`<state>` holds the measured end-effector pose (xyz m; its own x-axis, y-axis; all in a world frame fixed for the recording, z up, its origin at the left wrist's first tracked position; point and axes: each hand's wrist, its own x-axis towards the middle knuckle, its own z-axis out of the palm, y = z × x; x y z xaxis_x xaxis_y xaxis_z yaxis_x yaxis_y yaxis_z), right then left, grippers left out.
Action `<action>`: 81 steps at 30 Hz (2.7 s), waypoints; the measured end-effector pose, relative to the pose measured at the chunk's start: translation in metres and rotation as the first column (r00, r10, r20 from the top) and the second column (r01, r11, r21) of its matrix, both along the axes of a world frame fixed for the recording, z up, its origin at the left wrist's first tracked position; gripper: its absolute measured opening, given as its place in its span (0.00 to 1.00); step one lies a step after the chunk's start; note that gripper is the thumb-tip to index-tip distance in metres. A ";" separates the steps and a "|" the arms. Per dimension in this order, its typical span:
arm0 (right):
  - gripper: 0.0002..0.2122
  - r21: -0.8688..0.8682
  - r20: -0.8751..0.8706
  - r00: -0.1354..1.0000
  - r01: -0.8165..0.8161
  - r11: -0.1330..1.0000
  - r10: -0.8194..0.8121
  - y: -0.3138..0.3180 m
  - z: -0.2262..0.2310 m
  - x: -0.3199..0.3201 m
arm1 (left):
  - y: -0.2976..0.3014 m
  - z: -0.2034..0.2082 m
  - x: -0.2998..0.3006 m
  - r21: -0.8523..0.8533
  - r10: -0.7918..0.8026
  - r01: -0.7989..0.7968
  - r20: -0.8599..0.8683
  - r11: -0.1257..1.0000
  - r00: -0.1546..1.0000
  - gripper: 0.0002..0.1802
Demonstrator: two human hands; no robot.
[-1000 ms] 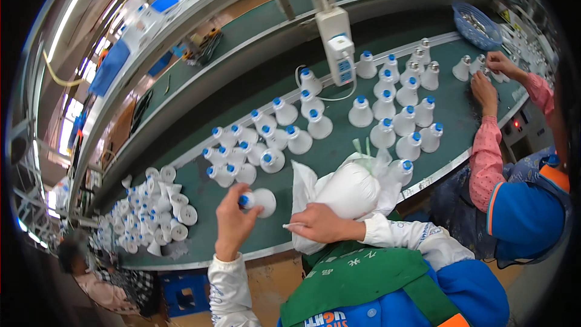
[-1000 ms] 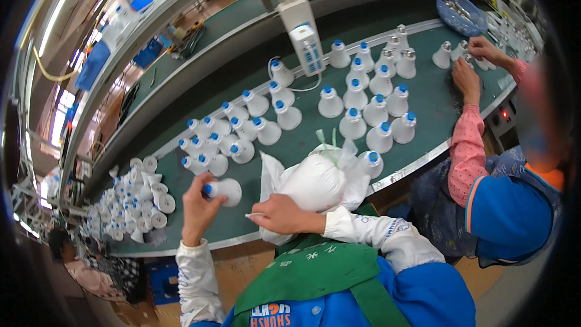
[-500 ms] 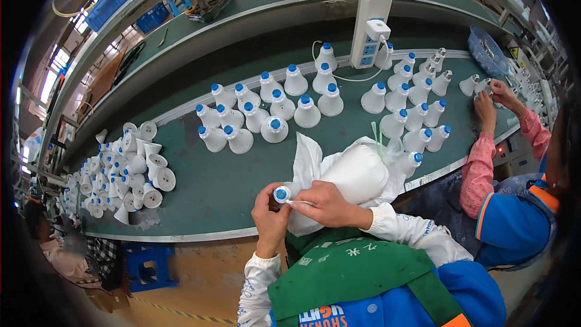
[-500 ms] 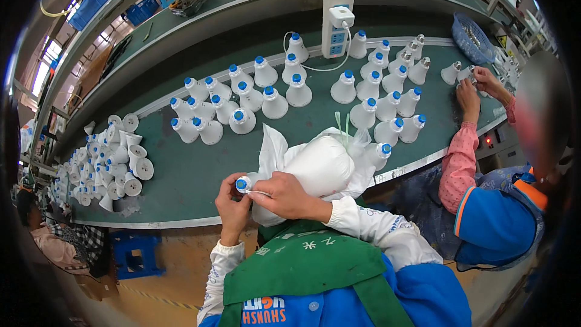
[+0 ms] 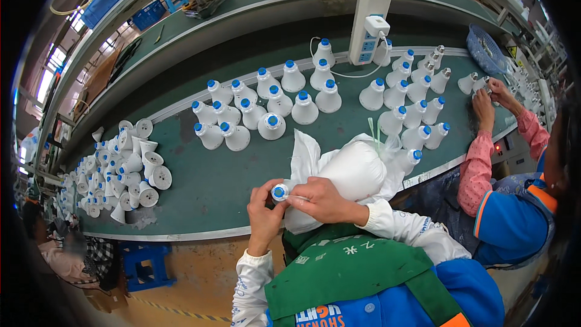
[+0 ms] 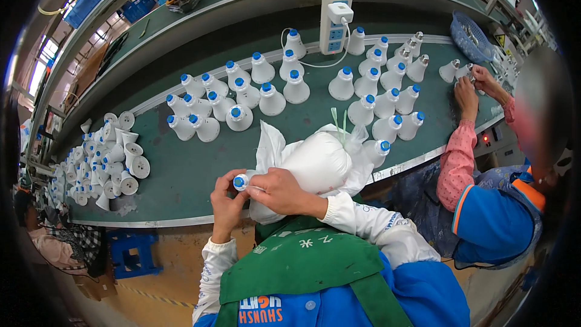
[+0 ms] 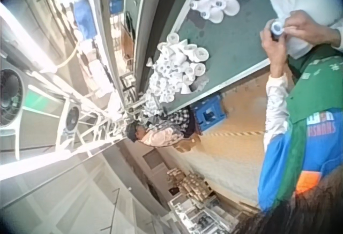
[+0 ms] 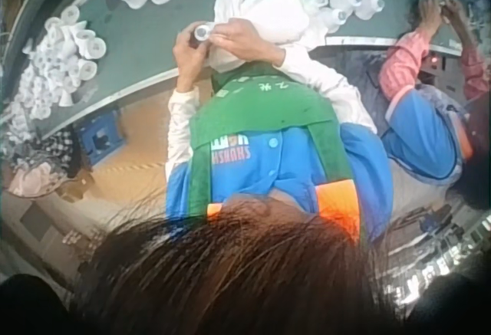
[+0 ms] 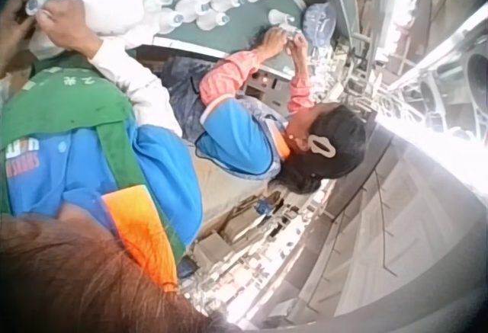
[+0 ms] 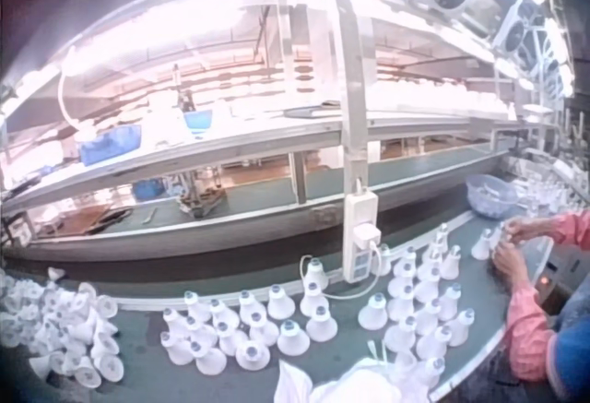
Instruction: The person picks up light bulb casings, applies paste to their ends using an applicator bag, and arranges the casings in rows on the assembly table.
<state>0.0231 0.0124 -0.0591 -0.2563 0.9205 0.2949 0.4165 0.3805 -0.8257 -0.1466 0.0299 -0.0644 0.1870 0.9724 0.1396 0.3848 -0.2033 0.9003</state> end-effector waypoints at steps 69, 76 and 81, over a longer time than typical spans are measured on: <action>0.07 -0.012 -0.057 0.998 0.030 0.999 -0.030 0.006 0.001 -0.001 | 0.029 -0.009 -0.023 -0.154 -0.314 0.334 0.142 0.930 0.939 0.30; 0.07 -0.014 -0.051 0.998 0.025 1.000 -0.026 0.006 0.001 0.000 | 0.026 -0.015 -0.018 -0.172 -0.263 0.281 0.123 0.944 0.957 0.33; 0.07 -0.002 -0.061 0.998 0.021 1.000 -0.021 0.007 -0.001 0.000 | 0.027 -0.004 -0.014 -0.046 -0.338 0.341 0.058 0.939 0.939 0.31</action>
